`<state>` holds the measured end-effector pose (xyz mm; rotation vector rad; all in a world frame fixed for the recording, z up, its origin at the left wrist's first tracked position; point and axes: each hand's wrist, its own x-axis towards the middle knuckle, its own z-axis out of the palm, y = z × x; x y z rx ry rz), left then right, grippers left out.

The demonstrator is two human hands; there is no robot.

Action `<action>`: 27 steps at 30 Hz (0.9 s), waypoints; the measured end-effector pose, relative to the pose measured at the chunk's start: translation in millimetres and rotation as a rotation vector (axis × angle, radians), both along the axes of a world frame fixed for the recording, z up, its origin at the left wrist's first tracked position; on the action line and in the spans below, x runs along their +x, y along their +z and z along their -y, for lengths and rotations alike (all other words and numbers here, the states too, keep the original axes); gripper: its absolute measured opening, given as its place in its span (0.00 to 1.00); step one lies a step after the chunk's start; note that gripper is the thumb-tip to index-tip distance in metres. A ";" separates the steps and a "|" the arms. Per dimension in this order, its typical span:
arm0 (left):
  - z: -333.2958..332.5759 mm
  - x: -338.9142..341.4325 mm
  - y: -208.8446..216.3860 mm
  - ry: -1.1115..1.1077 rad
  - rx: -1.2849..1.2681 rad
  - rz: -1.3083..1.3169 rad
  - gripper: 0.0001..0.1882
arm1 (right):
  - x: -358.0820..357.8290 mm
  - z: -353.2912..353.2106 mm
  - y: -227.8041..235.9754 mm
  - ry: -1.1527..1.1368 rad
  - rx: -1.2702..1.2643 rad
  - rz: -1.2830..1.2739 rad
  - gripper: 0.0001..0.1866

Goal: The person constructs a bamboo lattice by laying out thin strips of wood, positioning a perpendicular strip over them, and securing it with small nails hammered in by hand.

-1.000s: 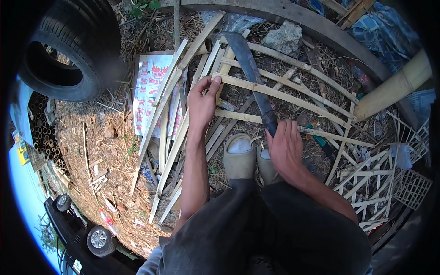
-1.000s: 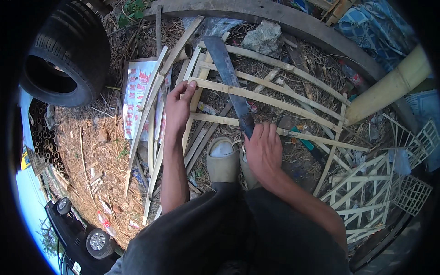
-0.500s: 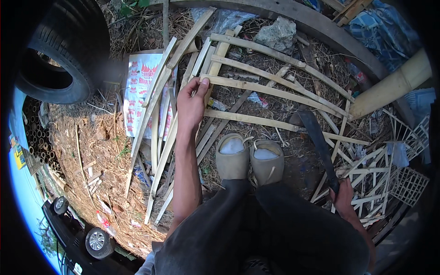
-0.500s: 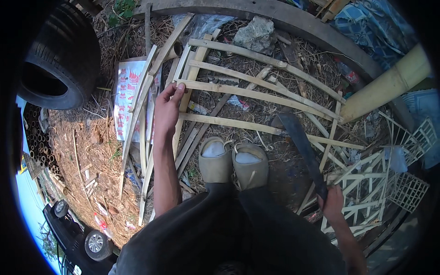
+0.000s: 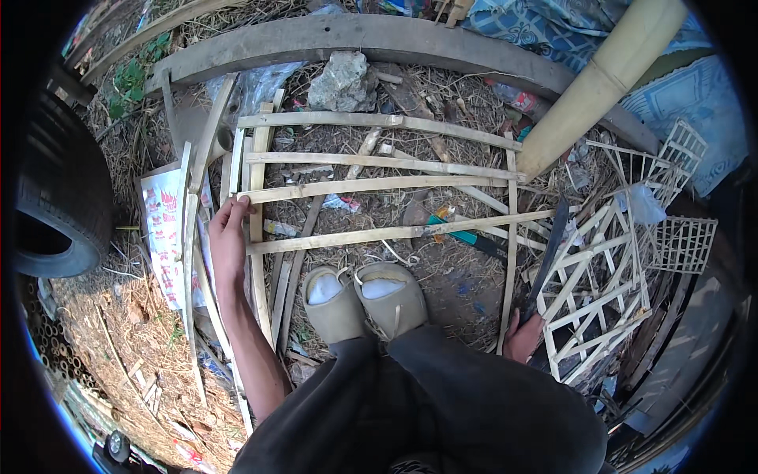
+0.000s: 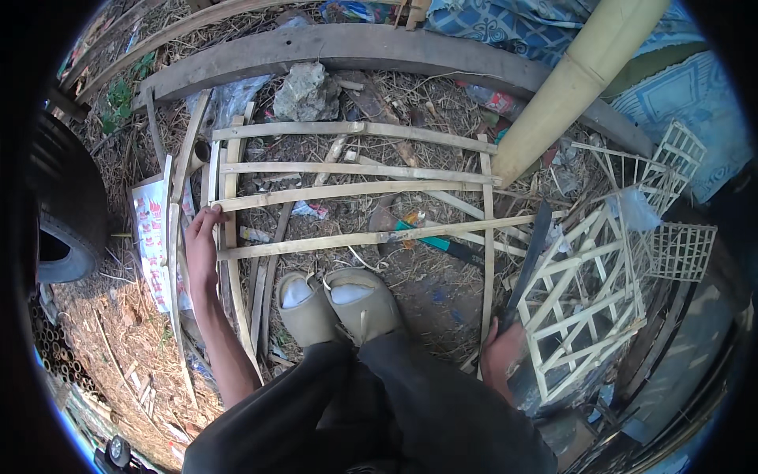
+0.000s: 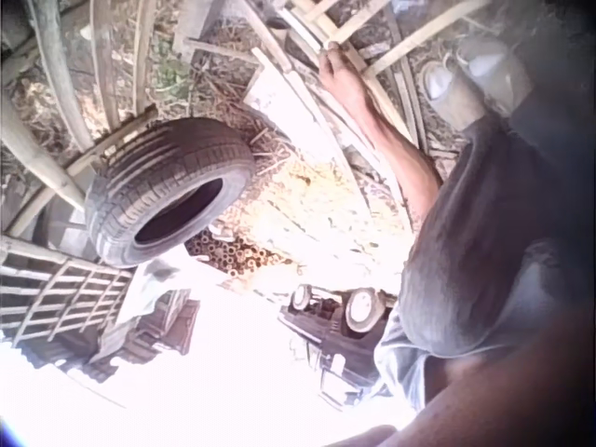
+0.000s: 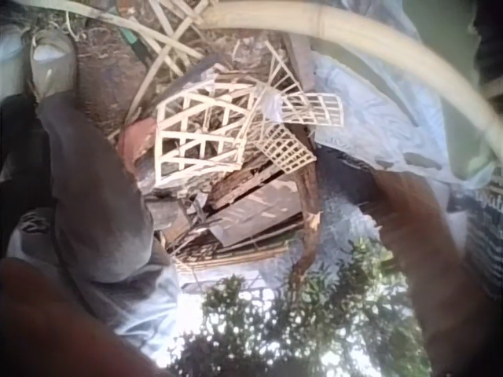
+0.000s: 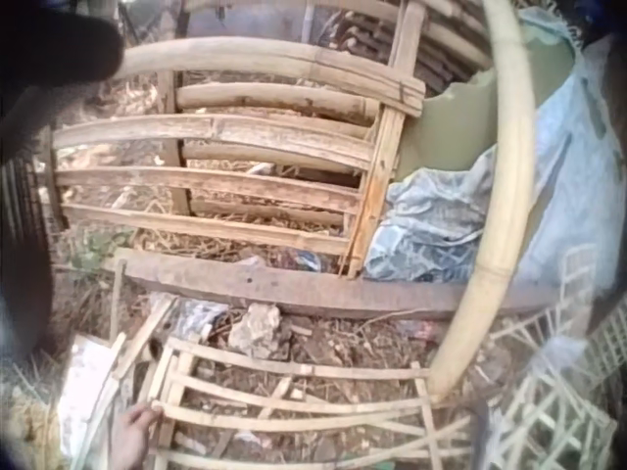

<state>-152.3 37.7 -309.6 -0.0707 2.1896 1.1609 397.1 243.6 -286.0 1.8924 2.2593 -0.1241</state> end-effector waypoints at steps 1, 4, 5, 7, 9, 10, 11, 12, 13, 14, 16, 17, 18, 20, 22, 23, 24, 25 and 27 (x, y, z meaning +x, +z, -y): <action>-6.6 3.7 -1.3 -0.020 0.009 -0.068 0.18 | -3.2 -1.8 -7.3 0.001 -0.002 -0.013 0.21; -11.6 4.8 -4.8 -0.020 0.016 -0.142 0.20 | -4.1 -3.7 -40.6 0.014 -0.002 -0.166 0.19; -11.9 5.0 -6.2 -0.003 0.021 -0.132 0.20 | -1.0 -3.5 -49.7 0.014 -0.002 -0.171 0.19; -5.7 5.0 -12.0 -0.013 -0.039 -0.211 0.21 | -6.6 0.2 -61.3 -0.029 0.057 -0.179 0.19; -3.3 7.5 -8.6 0.033 -0.107 -0.293 0.21 | -13.5 5.1 -62.4 -0.063 0.010 -0.203 0.20; -13.5 13.9 -2.0 0.044 -0.129 -0.281 0.21 | -14.0 4.2 -57.8 -0.067 0.019 -0.175 0.20; -16.2 17.9 -3.1 0.048 -0.156 -0.227 0.21 | -14.8 2.9 -53.9 -0.071 0.028 -0.147 0.21; -16.8 19.4 -10.8 0.043 -0.125 -0.244 0.21 | -16.7 2.0 -51.2 -0.069 0.028 -0.145 0.21; -16.4 18.4 -11.6 0.042 -0.101 -0.271 0.20 | -23.2 2.0 -49.9 -0.045 0.058 -0.188 0.21; -15.0 16.8 -10.1 0.048 -0.108 -0.278 0.20 | -30.0 1.9 -48.7 -0.021 0.089 -0.231 0.22; -12.8 14.9 -6.8 0.028 -0.088 -0.291 0.20 | -41.9 -0.8 -45.7 0.007 0.114 -0.280 0.22; -11.3 14.6 -4.7 0.034 -0.093 -0.296 0.20 | -48.0 -3.5 -44.3 0.102 0.153 -0.345 0.22; -18.0 17.7 -12.2 0.037 -0.080 -0.254 0.19 | -50.3 -11.0 -40.1 0.193 0.214 -0.392 0.22; -20.6 18.4 -11.7 0.048 -0.058 -0.236 0.19 | -82.9 -30.0 -26.2 0.289 0.205 -0.444 0.22; -15.3 16.6 -8.8 0.059 -0.065 -0.257 0.19 | -129.4 -54.6 -15.7 0.510 0.165 -0.435 0.20; -13.3 16.3 -7.5 0.067 -0.064 -0.265 0.19 | -156.0 -66.8 -15.3 0.565 0.133 -0.472 0.21; -17.2 18.1 -8.4 0.077 -0.034 -0.258 0.19 | -183.5 -79.1 -14.6 0.624 0.109 -0.496 0.21; -20.3 20.4 -12.5 0.041 -0.065 -0.272 0.19 | -211.6 -87.5 -17.2 0.649 0.067 -0.521 0.22; -7.4 18.4 -17.4 0.043 -0.076 -0.295 0.20 | -278.3 -81.2 -26.4 0.737 0.012 -0.526 0.24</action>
